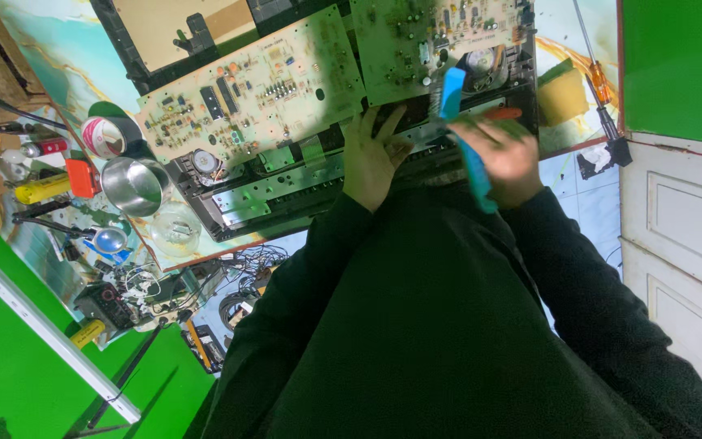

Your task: The person works on a disassembled electronic device, likely a television, on a cluttered workbench. They use a screwdriver to adjust components, a brush to clean the circuit board, and pliers to manipulate parts. The person also handles a small white connector and a yellow sponge during the process.

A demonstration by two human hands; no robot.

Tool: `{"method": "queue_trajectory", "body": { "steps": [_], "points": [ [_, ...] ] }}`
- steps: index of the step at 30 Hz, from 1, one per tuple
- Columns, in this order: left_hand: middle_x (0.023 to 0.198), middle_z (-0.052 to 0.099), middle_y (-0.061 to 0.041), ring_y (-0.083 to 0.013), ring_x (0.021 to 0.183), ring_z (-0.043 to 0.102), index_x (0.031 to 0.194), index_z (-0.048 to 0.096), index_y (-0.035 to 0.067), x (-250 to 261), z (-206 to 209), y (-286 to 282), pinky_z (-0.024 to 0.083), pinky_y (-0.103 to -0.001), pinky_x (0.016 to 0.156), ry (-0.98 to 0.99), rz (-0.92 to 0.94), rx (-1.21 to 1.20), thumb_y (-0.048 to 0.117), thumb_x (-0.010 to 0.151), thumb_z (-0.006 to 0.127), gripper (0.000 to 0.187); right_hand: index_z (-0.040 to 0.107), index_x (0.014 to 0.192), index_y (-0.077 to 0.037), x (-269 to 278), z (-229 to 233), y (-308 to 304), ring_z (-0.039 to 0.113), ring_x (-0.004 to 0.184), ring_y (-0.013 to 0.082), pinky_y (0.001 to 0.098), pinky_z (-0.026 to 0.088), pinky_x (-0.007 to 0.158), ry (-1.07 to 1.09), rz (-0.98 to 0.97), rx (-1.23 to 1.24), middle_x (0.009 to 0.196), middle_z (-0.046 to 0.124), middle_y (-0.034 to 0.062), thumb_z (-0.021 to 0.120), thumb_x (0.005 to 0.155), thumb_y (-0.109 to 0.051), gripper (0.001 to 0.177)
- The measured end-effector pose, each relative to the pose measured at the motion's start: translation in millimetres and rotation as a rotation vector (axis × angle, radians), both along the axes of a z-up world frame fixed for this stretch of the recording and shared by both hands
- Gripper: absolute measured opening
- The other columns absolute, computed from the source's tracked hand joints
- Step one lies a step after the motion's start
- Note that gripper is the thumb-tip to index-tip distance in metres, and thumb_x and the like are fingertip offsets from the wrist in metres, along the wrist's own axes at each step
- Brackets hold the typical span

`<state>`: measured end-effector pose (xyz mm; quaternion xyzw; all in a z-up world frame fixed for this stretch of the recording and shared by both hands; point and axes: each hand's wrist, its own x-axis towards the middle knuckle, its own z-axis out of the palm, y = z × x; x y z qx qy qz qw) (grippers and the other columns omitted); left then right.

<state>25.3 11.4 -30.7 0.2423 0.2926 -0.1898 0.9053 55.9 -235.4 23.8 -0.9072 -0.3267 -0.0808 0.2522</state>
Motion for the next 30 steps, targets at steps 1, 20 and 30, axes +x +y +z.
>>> {"method": "queue_trajectory", "body": {
  "steps": [1, 20, 30],
  "points": [
    [0.16, 0.043, -0.016, -0.0209, 0.092, 0.066, 0.165, 0.016, 0.018, -1.0, 2.1, -0.5, 0.051, -0.041, 0.097, -0.016, 0.0, 0.003, 0.06, 0.101, 0.042, 0.081, 0.075, 0.125, -0.009, -5.3, 1.4, -4.0, 0.075, 0.102, 0.0274, 0.038, 0.063, 0.083, 0.079, 0.034, 0.009, 0.123, 0.075, 0.0117, 0.071, 0.098, -0.012, 0.027],
    [0.156, 0.049, -0.014, -0.0203, 0.099, 0.067, 0.164, 0.021, 0.018, 3.3, 3.8, -28.0, 0.051, -0.04, 0.097, -0.014, 0.049, 0.136, 0.043, 0.102, 0.053, 0.074, 0.071, 0.126, -0.003, 35.0, -7.3, -54.6, 0.076, 0.091, 0.0226, 0.0469, 0.063, 0.104, 0.042, 0.087, 0.086, 0.107, 0.074, 0.0099, 0.072, 0.105, 0.0, 0.021],
    [0.148, 0.06, -0.014, -0.0157, 0.084, 0.065, 0.162, 0.019, 0.017, 10.3, 12.3, -83.6, 0.052, -0.033, 0.083, -0.034, 0.153, 0.447, 0.033, 0.104, 0.057, 0.071, 0.065, 0.137, -0.002, 61.4, 24.0, -76.0, 0.069, 0.118, 0.0373, 0.0434, 0.057, 0.098, 0.4, 0.222, 0.194, 0.136, 0.066, 0.0209, 0.073, 0.092, -0.005, 0.046]
  ]
}}
